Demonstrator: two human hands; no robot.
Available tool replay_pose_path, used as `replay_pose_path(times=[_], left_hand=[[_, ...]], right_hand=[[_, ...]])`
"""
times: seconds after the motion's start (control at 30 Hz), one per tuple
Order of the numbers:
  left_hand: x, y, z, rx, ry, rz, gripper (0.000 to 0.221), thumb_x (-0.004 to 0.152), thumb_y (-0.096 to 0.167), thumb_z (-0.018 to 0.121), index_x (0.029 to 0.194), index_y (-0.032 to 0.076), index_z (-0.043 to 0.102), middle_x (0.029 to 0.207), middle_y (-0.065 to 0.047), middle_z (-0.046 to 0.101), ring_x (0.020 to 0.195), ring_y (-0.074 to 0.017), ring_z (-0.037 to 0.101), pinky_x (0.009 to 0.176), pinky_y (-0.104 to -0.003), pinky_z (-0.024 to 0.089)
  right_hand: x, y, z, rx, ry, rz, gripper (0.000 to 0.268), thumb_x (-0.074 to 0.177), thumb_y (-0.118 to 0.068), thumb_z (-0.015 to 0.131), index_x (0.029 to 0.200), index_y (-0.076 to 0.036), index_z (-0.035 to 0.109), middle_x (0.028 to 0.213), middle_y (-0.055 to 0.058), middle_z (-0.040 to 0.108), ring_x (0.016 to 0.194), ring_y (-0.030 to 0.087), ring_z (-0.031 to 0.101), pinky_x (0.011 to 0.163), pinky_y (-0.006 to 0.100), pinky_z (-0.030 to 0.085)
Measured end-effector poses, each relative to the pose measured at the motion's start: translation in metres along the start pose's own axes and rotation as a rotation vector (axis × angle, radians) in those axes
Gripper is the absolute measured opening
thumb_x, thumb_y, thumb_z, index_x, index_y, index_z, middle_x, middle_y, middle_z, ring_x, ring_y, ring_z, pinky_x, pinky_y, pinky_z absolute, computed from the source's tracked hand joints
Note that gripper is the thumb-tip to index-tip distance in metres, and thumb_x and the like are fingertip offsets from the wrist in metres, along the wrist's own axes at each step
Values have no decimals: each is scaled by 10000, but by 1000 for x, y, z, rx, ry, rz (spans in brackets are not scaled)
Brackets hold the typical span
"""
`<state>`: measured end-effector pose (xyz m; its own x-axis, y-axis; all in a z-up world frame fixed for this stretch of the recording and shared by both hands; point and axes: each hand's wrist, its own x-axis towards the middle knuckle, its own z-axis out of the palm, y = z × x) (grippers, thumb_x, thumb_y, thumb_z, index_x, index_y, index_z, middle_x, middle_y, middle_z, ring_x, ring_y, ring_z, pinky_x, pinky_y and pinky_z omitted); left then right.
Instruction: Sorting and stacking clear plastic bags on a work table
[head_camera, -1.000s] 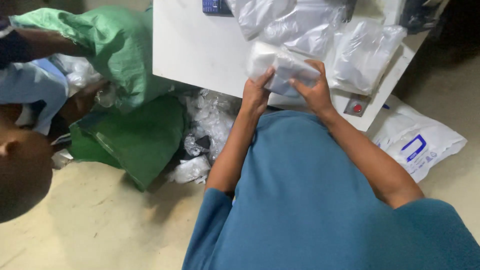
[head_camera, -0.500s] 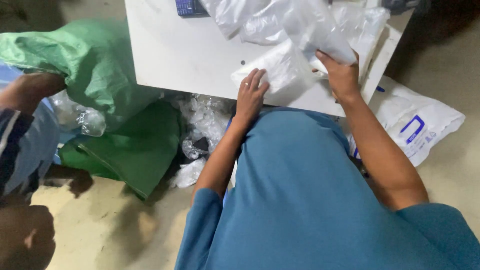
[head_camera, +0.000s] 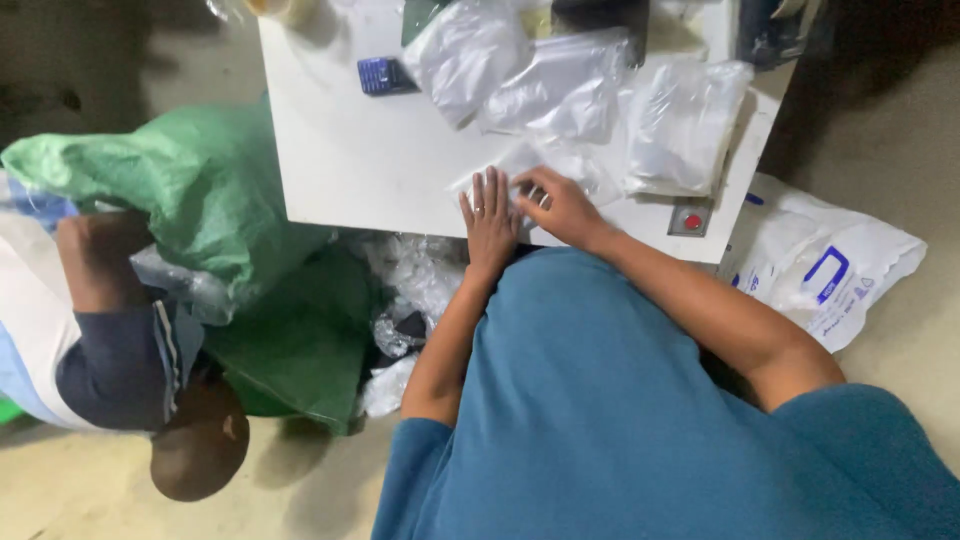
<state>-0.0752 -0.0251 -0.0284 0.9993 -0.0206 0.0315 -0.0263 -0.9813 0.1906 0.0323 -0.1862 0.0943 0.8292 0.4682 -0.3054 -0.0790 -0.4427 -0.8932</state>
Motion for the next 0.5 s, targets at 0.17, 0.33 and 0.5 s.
replay_pose_path(times=[0.17,0.33,0.5], left_hand=[[-11,8,-9,145,-156,2,766,1049,569,474,1661,162,257,1724,-139,194,1581,-443,126,1224,-678,171],[2,-15,17,181,-79,35,719,1079,621,251,1682,235,187,1751,-97,101,1596,-435,97,1164,-634,261],[5,-37,-4,-181,-176,-170,878,973,673,597,1674,307,214,1736,-42,126,1598,-353,123,1224,-585,220]], right_hand=[[-17,90,16,-746,341,-43,559,783,-333,922,1129,-14,621,1011,139,500,889,381,608,746,472,512],[22,39,11,-195,-4,565,929,809,-606,855,1467,-48,510,1287,276,660,1198,487,634,963,606,506],[33,82,23,-241,74,108,520,783,-429,932,1001,-8,719,903,177,705,862,428,687,737,510,512]])
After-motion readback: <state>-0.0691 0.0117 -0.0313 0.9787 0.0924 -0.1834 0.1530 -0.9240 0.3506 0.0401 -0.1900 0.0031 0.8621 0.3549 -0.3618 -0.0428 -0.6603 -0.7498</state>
